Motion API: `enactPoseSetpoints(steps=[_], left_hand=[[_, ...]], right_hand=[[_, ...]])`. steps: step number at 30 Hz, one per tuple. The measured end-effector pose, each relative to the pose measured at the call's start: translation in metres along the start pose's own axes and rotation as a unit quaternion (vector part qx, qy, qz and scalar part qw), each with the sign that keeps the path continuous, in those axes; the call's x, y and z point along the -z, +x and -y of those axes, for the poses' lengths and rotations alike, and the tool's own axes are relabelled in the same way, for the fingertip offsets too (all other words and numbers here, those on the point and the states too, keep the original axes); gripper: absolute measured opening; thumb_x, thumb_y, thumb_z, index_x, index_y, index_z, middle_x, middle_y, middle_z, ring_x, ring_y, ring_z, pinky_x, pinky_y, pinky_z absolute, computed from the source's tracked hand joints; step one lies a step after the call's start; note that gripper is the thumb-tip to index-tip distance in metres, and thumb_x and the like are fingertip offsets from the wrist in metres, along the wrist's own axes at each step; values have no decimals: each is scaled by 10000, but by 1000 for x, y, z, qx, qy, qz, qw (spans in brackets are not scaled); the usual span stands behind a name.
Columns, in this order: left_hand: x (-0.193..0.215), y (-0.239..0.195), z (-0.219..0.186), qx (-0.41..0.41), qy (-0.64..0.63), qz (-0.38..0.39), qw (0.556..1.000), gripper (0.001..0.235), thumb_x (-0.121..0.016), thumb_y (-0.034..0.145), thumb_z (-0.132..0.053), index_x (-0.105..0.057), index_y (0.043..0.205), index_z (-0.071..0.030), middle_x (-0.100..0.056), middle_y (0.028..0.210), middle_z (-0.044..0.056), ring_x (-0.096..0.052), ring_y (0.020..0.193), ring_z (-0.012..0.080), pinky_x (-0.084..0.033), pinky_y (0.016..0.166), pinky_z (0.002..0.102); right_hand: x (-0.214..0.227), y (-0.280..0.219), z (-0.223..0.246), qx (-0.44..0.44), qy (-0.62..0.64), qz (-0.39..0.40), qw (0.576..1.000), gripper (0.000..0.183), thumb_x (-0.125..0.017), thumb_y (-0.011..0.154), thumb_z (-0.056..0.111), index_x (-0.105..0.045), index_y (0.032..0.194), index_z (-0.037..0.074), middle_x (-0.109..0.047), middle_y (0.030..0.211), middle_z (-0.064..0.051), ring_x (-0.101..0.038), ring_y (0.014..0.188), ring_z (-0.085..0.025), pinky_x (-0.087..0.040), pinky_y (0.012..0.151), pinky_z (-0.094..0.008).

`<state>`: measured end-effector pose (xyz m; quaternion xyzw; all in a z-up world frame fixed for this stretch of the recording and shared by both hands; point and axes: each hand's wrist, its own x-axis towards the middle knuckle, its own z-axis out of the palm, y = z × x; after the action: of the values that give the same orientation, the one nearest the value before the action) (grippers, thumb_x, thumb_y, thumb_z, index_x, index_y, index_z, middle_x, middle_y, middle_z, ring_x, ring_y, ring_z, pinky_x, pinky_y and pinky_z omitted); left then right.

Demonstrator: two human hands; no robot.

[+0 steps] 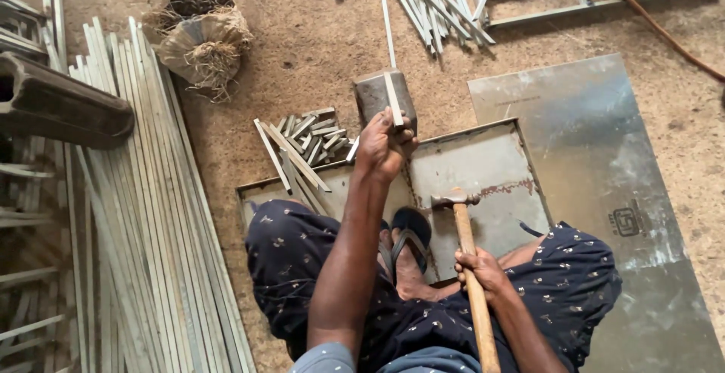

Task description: Hammering and shaping metal rods on a makeshift anvil on the floor.

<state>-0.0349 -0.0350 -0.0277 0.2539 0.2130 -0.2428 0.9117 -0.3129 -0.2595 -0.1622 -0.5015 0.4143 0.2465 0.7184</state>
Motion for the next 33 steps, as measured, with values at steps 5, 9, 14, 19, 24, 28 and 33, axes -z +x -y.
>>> enactPoseSetpoints(steps=[5, 9, 14, 19, 24, 28, 33], left_hand=[[10, 16, 9, -4, -63, 28, 998, 239, -549, 1060, -284, -572, 1012, -51, -616, 761, 70, -567, 622, 184, -538, 638, 411], [12, 20, 11, -4, -69, 47, 997, 245, -565, 1044, -301, -597, 1000, -62, -631, 772, 64, -573, 612, 173, -537, 618, 400], [17, 21, 11, -3, -61, 16, 998, 264, -590, 1039, -307, -623, 1015, -46, -641, 766, 69, -587, 612, 169, -558, 625, 403], [6, 8, 8, 7, -30, -30, 999, 283, -664, 989, -300, -647, 1054, -25, -699, 845, 84, -669, 703, 182, -609, 664, 395], [5, 8, 10, 6, -38, -21, 999, 279, -700, 943, -270, -639, 1035, -14, -735, 870, 109, -693, 738, 194, -613, 666, 365], [16, 16, 15, -39, -43, -8, 998, 316, -721, 1003, -346, -576, 975, -67, -654, 818, 89, -674, 685, 202, -617, 612, 389], [20, 27, 16, -48, -104, 3, 993, 257, -636, 991, -377, -512, 996, -152, -633, 785, 53, -633, 598, 182, -589, 544, 389]], right_hand=[[-1, 0, -3, -10, -6, -11, 1000, 236, -684, 896, 151, -554, 1076, 73, -609, 723, -57, -573, 485, -150, -471, 352, -303], [1, 1, -2, -5, -9, -1, 1000, 236, -682, 897, 154, -556, 1077, 68, -612, 725, -57, -578, 487, -150, -474, 357, -299], [0, 0, -2, -4, -6, 2, 1000, 234, -686, 893, 152, -560, 1069, 65, -614, 720, -55, -582, 486, -148, -478, 358, -297], [-1, 1, -3, 1, -7, -4, 1000, 222, -693, 895, 149, -545, 1041, 70, -615, 718, -56, -586, 483, -147, -483, 357, -296], [-3, -2, 0, 1, -7, -7, 1000, 218, -691, 896, 145, -548, 1043, 70, -615, 721, -53, -587, 485, -145, -484, 356, -296], [-3, 0, -4, -1, -14, -11, 1000, 222, -689, 897, 146, -549, 1052, 71, -619, 724, -55, -588, 487, -147, -485, 362, -301], [-3, 0, -2, -4, -11, -14, 1000, 229, -694, 893, 150, -554, 1058, 75, -618, 722, -55, -586, 486, -147, -480, 361, -301]])
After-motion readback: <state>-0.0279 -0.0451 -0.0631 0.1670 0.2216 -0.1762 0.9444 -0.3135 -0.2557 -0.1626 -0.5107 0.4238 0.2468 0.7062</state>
